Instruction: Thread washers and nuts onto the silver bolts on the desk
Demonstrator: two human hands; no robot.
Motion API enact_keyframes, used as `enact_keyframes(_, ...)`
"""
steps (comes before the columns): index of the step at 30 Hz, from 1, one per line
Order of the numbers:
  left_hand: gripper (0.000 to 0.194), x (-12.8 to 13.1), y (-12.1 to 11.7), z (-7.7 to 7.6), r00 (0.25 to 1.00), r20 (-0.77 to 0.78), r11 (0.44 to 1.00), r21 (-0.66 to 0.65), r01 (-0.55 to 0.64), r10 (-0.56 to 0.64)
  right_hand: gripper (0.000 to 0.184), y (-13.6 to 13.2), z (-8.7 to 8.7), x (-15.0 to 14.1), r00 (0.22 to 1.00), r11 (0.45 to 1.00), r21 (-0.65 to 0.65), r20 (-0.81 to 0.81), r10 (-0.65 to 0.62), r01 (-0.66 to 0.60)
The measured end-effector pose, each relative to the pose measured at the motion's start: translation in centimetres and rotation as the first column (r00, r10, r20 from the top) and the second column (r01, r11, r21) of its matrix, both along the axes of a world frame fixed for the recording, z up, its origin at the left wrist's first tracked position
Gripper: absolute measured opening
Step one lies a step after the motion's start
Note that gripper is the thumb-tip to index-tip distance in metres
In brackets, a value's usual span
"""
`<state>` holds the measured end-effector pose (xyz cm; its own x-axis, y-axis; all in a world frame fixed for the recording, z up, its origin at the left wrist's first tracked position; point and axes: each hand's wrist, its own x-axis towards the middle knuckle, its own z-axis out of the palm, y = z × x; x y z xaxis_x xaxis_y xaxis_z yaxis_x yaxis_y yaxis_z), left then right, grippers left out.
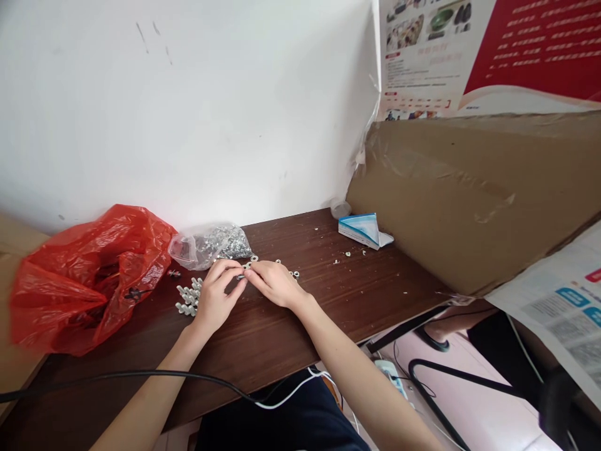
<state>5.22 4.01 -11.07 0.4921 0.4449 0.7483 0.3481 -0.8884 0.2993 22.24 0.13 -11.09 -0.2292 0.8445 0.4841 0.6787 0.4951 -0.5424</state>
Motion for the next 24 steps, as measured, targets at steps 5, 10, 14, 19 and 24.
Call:
enact_keyframes(5,0.009,0.07,-0.20,-0.02,1.000,-0.004,0.999,-0.047,0.017,-0.017,0.037,-0.18,0.23,0.18,0.999,1.000,-0.018,-0.037,-0.019,0.018)
enact_keyframes(10,0.011,-0.04,-0.20,-0.11,1.000,-0.013,0.996,-0.086,0.020,-0.021,0.025,-0.45,0.35,0.03,1.000,0.999,-0.035,-0.005,-0.025,0.025)
enact_keyframes(14,0.011,0.01,-0.26,-0.19,0.997,-0.072,0.995,-0.099,0.022,-0.029,0.030,-0.21,0.05,-0.05,0.997,0.998,-0.032,0.059,-0.046,0.047)
enact_keyframes(19,0.010,0.22,-0.27,-0.09,0.991,-0.133,0.997,-0.075,-0.012,0.001,0.038,0.07,-0.29,0.03,0.989,0.998,0.006,0.130,-0.065,0.065)
enact_keyframes(24,0.009,0.39,-0.46,-0.16,0.990,-0.137,0.995,-0.098,-0.031,0.017,0.043,0.12,-0.23,0.03,0.990,0.996,-0.012,0.116,-0.085,0.087)
